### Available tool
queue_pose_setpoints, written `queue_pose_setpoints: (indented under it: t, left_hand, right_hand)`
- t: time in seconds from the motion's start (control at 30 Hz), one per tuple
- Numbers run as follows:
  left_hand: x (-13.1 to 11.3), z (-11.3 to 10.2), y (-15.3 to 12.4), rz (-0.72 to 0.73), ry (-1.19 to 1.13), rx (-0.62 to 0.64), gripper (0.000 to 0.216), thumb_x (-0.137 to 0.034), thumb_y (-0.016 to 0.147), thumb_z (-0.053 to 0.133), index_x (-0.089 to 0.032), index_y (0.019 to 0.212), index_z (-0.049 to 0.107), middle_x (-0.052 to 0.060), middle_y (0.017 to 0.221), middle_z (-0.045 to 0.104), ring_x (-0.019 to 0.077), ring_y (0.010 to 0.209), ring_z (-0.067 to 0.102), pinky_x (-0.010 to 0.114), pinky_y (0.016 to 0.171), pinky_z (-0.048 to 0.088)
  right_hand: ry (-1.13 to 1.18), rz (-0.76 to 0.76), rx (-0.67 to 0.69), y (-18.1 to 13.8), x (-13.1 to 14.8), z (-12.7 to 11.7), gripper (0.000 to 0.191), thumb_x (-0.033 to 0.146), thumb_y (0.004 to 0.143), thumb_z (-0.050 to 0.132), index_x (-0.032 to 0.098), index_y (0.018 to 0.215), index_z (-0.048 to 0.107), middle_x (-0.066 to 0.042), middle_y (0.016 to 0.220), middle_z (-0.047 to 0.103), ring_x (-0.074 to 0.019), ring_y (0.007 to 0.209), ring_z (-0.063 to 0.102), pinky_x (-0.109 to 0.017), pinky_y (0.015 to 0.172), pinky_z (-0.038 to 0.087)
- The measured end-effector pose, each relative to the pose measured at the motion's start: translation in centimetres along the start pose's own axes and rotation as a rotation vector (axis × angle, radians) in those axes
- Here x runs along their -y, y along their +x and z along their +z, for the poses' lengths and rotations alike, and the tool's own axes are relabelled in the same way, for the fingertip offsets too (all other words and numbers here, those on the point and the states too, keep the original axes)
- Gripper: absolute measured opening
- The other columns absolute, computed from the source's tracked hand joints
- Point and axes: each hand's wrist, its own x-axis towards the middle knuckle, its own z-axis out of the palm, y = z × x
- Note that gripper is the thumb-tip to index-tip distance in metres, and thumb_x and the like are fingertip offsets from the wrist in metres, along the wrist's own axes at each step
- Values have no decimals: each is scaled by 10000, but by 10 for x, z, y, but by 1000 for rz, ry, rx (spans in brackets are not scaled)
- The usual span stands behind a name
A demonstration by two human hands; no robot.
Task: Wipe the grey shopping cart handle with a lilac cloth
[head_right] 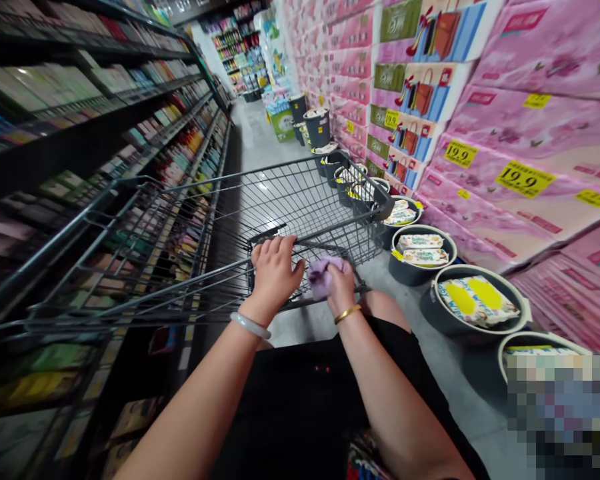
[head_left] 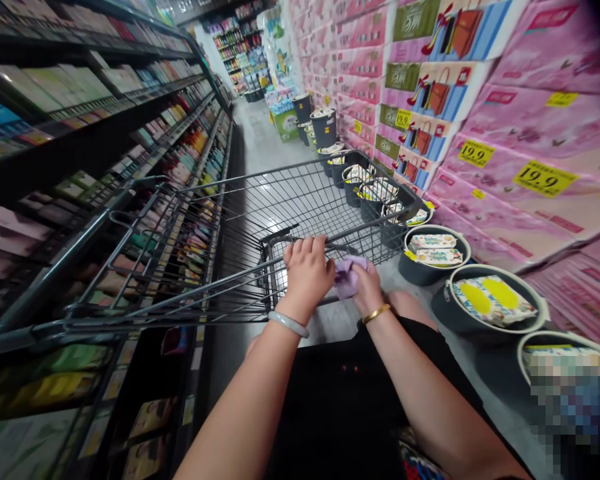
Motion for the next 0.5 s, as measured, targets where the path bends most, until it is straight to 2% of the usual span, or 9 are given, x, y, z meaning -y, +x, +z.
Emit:
queue_pose_setpoints:
  t: [0.1,0.17,0.23,0.37,0.43,0.5]
  left_hand:
    - [2,-3,-6,1,10,0,403,-325,862,608,-200,1242,568,85,1126,654,280,1071,533,439,1022,317]
    - [4,-4,-9,-2,13,-5,399,-324,858,610,-197,1235,573,84,1117,655,282,1066,532,439,1018,318]
    - [7,-4,-12,2,11,-10,394,-330,863,604,-198,1233,574,84,1115,659,284,1062,536,442,1013,320]
    - [17,-6,-14,17,-3,-3,386,-351,863,610,-214,1222,577,80,1127,665,286,1061,548,453,1002,328]
    - [22,-7,-15,20,-10,2,382,-360,860,616,-223,1215,579,78,1127,668,286,1063,554,459,1003,329]
    - [26,-9,-16,27,-11,4,380,-362,860,616,-228,1213,577,77,1130,669,287,1072,559,460,1006,330]
  right_hand:
    - [-10,-181,49,0,30,11,358,261,680,687,208,1025,608,21,922,664,-137,802,622,-258,723,501]
    - [-41,-238,38,-3,32,10,363,262,685,683,209,1036,606,23,945,658,-137,847,613,-259,766,493]
    - [-57,-165,-25,-8,20,1,332,264,658,678,198,975,606,29,885,652,-138,815,601,-256,746,485]
    - [-44,0,-119,-15,-1,-15,250,283,625,663,191,839,570,41,721,612,-142,659,559,-257,603,456]
    - [-16,-20,-110,-15,11,-11,265,293,648,672,198,876,576,35,766,632,-147,685,582,-264,621,472]
    - [31,-80,-50,-13,36,-1,314,306,678,698,213,959,593,27,867,664,-153,762,618,-271,677,496]
